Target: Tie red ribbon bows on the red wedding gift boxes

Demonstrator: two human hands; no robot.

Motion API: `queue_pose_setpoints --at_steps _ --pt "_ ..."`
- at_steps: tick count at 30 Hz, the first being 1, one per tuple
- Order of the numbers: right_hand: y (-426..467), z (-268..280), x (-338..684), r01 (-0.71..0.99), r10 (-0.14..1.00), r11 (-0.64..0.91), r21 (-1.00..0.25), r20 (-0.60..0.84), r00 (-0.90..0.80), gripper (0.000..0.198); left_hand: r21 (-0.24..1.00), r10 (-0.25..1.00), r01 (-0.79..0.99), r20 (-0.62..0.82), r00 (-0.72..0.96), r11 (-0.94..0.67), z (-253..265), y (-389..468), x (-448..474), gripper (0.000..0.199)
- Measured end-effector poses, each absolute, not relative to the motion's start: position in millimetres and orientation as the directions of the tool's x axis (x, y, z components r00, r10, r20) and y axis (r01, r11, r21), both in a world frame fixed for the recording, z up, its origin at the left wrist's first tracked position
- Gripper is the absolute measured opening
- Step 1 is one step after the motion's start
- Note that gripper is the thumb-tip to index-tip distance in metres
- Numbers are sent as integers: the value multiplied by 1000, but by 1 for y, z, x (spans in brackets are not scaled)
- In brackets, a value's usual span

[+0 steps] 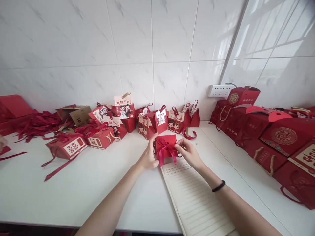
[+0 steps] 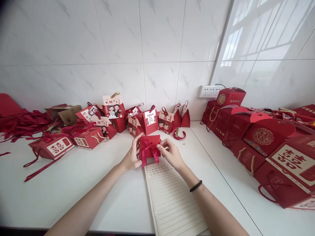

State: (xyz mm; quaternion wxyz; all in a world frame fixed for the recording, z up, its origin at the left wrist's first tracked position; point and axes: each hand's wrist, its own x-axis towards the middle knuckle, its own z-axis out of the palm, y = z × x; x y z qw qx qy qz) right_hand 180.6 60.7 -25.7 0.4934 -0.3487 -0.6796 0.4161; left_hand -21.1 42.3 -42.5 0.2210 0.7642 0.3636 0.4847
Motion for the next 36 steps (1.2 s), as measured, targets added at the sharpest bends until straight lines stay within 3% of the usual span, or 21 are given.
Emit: queue_pose_setpoints --at_steps 4,7,9,13,17,20,24,28,33,36 --pt "58 -27 179 35 883 400 -916 374 -284 43 792 793 173 515 326 -585 -33 34 -24 89" --pt "55 -27 175 47 892 389 -920 364 -270 43 845 818 19 512 261 -535 -27 34 -22 69" --pt "52 -27 175 40 892 370 -928 343 -296 43 834 830 52 536 157 -549 -25 35 -20 54" --pt "50 -25 178 27 840 420 -907 377 -390 41 788 814 295 578 -52 -541 -24 36 -11 32" --pt "49 -24 180 94 785 516 -851 426 -450 41 838 828 258 530 -182 -481 -26 32 -3 20" --pt "49 -24 178 81 830 449 -890 382 -407 37 864 843 203 498 -204 -461 -29 30 -1 15" --pt "49 -22 175 -67 887 294 -954 298 -352 42 858 840 160 511 -183 -488 -32 29 -1 11" --pt "51 -21 174 -156 934 210 -965 245 -260 45 847 834 187 527 -165 -498 -34 29 -1 10" --pt "51 -22 173 -227 952 97 -969 157 -263 48 812 798 195 580 -163 -550 -36 27 1 7" --pt "49 -21 172 -211 957 96 -973 149 -251 48 803 790 160 594 -150 -573 -36 27 1 22"
